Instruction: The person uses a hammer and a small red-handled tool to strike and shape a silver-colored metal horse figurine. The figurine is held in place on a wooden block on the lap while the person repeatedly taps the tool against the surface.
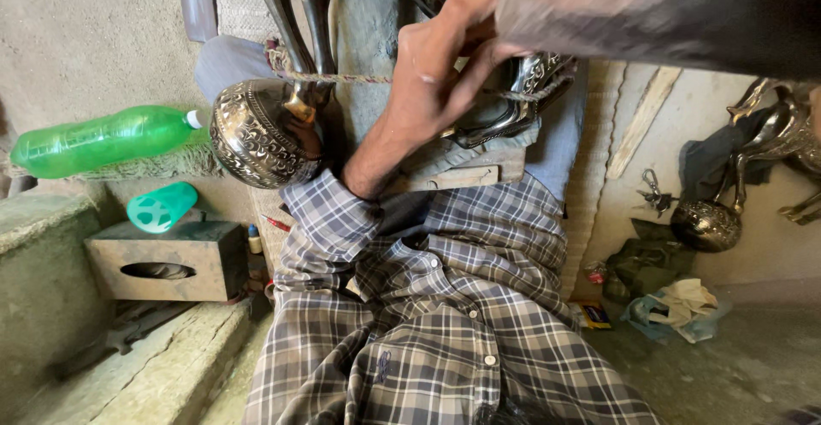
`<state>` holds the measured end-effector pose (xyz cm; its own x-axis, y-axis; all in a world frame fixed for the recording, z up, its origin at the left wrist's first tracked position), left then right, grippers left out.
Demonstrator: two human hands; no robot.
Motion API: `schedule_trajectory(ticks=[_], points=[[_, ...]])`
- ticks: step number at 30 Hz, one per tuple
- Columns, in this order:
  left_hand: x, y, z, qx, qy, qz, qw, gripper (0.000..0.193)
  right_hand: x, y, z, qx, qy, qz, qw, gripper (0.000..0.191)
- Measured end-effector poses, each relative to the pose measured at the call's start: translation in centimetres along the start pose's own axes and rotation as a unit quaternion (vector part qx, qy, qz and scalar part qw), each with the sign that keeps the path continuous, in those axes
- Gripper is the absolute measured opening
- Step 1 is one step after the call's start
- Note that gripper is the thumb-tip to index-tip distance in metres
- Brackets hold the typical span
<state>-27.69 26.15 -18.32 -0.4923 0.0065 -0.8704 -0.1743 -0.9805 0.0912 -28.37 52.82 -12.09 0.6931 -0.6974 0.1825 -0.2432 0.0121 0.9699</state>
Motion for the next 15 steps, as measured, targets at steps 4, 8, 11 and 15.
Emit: schedule_trajectory(ticks=[4,8,11,15], points=[[-0.1,-0.2,0.4,0.012,-0.001,-0.021,1.0,0.042,0.0,0.0,0.2,-0.001,-0.001,0.002,1.0,0.061],[-0.6,0.0,1.0,0.014,-0.006,0.029,0.999,0.039,0.1,0.1,0.4,-0.001,0.004,0.002,1.0,0.062],[-1.9,0.2,1.5,0.031,-0.065,-0.032,0.997,0.029,0.1,0.1,0.4,0.0,0.007,0.001,1.0,0.063],[-1.8,0.0,1.7,0.042,-0.047,0.054,0.997,0.032,0.0,0.3,0.5,0.002,0.007,0.001,1.0,0.064]])
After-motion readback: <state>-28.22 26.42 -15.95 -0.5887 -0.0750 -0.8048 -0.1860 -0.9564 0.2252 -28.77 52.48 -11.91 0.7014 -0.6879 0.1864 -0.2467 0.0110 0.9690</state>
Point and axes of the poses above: each hand's wrist, its own z-axis towards the middle knuckle, its own y-axis out of the back of the hand, x = y × z, the point moved 10 cm from there along z, towards the middle knuckle, and after that the axes turned 3 degrees about -z, right-handed, at the moved point
